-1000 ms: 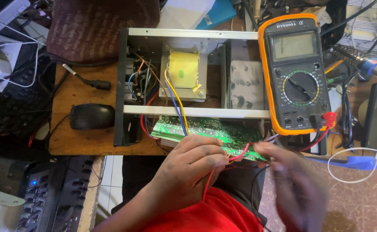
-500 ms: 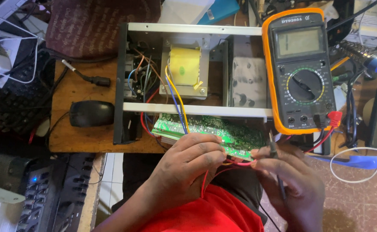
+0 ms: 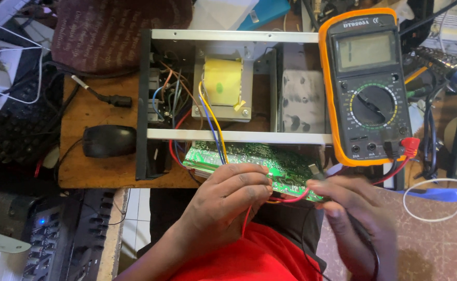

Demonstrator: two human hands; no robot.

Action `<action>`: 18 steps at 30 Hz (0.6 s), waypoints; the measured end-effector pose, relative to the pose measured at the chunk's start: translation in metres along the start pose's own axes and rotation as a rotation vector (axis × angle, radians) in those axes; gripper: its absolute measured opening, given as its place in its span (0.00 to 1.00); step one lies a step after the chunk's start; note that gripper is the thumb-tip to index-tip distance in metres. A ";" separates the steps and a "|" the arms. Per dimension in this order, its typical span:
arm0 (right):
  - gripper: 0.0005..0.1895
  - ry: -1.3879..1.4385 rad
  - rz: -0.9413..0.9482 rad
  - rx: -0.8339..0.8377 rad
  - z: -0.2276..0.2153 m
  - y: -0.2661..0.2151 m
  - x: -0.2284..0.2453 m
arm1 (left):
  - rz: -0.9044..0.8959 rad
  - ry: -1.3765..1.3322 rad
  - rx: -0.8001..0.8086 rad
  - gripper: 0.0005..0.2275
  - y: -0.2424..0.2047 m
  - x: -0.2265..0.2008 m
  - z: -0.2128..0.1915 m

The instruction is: The person uses a multimeter to test electrical connections on a circuit board inside an open electronic chassis. They move the multimeter probes between different points on the board and wires while observing the digital display.

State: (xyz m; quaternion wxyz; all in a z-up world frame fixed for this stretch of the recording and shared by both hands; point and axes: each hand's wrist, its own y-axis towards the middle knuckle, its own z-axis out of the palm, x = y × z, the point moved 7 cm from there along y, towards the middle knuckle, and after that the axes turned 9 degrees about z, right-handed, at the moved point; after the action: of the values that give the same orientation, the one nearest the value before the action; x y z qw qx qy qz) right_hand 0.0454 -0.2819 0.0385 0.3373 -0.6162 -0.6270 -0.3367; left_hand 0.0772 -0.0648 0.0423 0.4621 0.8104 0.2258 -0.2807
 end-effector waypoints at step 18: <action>0.05 0.204 0.032 -0.023 0.017 0.005 -0.016 | -0.060 0.068 0.018 0.03 0.012 0.002 0.005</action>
State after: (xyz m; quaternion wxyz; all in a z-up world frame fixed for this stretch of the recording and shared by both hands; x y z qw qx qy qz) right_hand 0.0507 -0.2761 0.0162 0.3977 -0.5924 -0.5756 -0.3994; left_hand 0.0849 -0.0743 0.0467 0.4383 0.8165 0.2628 -0.2687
